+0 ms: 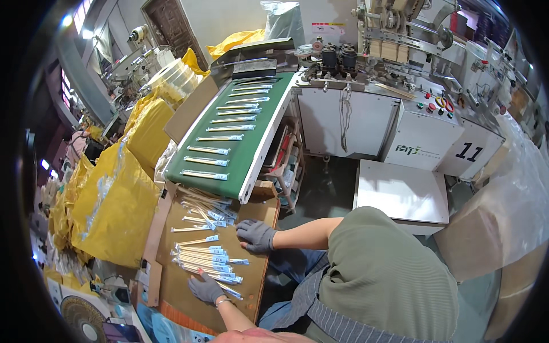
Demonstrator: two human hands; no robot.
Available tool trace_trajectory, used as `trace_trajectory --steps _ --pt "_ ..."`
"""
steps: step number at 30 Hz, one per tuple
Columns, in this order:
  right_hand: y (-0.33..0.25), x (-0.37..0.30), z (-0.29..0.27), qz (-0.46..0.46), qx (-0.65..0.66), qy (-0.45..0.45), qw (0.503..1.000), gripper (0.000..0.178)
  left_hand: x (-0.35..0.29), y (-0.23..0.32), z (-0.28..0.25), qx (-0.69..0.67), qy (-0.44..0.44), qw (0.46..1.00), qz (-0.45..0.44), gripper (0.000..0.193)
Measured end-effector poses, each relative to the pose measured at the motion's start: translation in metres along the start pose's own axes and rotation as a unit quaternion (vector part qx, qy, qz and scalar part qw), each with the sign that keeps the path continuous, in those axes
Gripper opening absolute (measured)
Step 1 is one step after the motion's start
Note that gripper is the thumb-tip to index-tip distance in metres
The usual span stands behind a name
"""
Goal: Gather bundles of sticks from a production machine, place them into plastic bags, and then pack the bags into cardboard boxes.
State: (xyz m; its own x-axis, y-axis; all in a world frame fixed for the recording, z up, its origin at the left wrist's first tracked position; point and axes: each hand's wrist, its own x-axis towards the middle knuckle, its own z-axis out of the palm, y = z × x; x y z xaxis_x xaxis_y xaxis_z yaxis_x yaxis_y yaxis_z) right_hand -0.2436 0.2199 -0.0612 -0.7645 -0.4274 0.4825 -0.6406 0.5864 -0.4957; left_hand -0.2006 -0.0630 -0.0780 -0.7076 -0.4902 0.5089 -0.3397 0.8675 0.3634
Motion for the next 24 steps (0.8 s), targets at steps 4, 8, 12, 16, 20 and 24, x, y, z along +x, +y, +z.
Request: trace_trajectory --steps 4,8,12,16,20,24 --pt "-0.004 0.0 -0.002 0.006 0.003 0.0 1.0 0.025 -0.001 0.0 -0.001 -0.002 0.004 1.0 0.0 0.059" --pt "-0.004 0.0 -0.004 0.004 0.017 0.001 1.0 0.026 -0.001 0.002 -0.001 -0.007 -0.002 1.0 -0.004 0.059" --pt "-0.002 0.0 -0.004 0.0 0.017 -0.001 1.0 0.027 -0.002 0.0 0.0 -0.009 -0.003 1.0 -0.006 0.06" --pt "-0.003 0.0 -0.004 0.005 0.017 0.0 1.0 0.029 -0.001 0.002 -0.002 0.001 -0.015 1.0 -0.01 0.061" --pt "-0.006 -0.001 -0.006 0.012 0.032 -0.009 0.999 0.029 -0.003 0.004 -0.009 0.01 -0.027 0.999 -0.025 0.061" --pt "-0.003 0.001 -0.015 0.01 0.112 -0.004 0.994 0.033 0.001 0.008 -0.013 0.004 -0.052 0.998 -0.03 0.057"
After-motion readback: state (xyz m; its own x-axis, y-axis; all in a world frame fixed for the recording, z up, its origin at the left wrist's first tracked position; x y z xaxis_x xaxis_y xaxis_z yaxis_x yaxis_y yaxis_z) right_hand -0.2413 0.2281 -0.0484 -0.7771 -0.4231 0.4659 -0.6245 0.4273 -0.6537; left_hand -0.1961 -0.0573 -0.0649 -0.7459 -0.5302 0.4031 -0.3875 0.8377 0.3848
